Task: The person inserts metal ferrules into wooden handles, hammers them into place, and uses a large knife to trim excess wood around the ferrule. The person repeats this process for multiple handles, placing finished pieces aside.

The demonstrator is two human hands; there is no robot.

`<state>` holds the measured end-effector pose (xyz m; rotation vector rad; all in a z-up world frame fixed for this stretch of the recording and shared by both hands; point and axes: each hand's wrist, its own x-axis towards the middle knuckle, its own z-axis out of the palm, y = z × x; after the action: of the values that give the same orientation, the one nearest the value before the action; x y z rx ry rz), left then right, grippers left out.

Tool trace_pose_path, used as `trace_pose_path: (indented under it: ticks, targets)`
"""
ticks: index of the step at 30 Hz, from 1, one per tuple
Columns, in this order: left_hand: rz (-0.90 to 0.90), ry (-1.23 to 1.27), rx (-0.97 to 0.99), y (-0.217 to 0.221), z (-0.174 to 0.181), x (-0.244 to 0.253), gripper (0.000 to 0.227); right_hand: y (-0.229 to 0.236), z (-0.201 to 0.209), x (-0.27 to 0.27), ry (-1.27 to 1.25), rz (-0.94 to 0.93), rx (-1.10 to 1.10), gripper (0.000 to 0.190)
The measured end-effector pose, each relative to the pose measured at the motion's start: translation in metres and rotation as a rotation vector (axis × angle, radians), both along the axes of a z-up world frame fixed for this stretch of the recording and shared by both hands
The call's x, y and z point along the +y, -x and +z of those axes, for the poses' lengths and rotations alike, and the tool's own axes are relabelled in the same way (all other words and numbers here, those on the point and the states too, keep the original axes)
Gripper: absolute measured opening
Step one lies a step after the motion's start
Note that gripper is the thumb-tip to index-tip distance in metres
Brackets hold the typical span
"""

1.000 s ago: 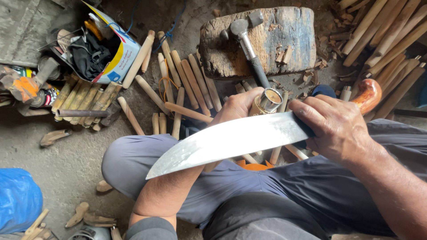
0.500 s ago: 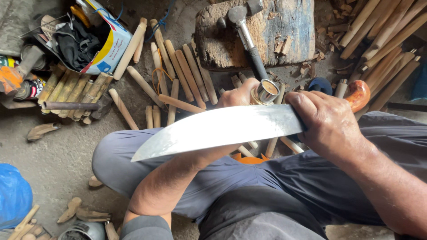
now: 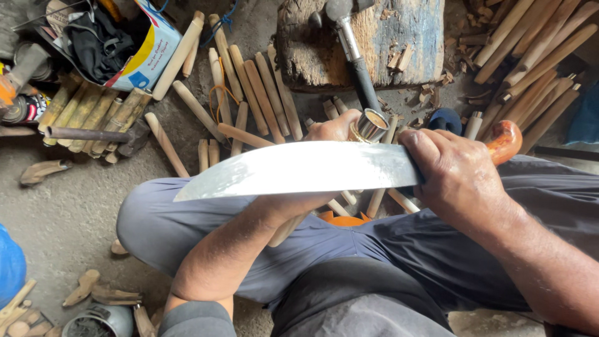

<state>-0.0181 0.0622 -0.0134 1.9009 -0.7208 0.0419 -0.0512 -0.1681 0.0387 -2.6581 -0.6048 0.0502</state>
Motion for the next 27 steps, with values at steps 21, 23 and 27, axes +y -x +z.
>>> trace_pose_path:
  ticks: [21, 23, 27]
  targets:
    - [-0.197, 0.110, 0.685, -0.010, 0.017, -0.008, 0.034, 0.006, -0.003, 0.006, 0.041, 0.000, 0.002, 0.045]
    - [-0.144, 0.073, 0.632, -0.007, 0.014, -0.009, 0.036, 0.007, -0.003, 0.006, 0.037, 0.003, 0.006, 0.045]
    - [-0.065, 0.010, 0.573, 0.007, 0.007, -0.011, 0.038, 0.007, -0.002, 0.007, 0.049, -0.006, -0.001, 0.044]
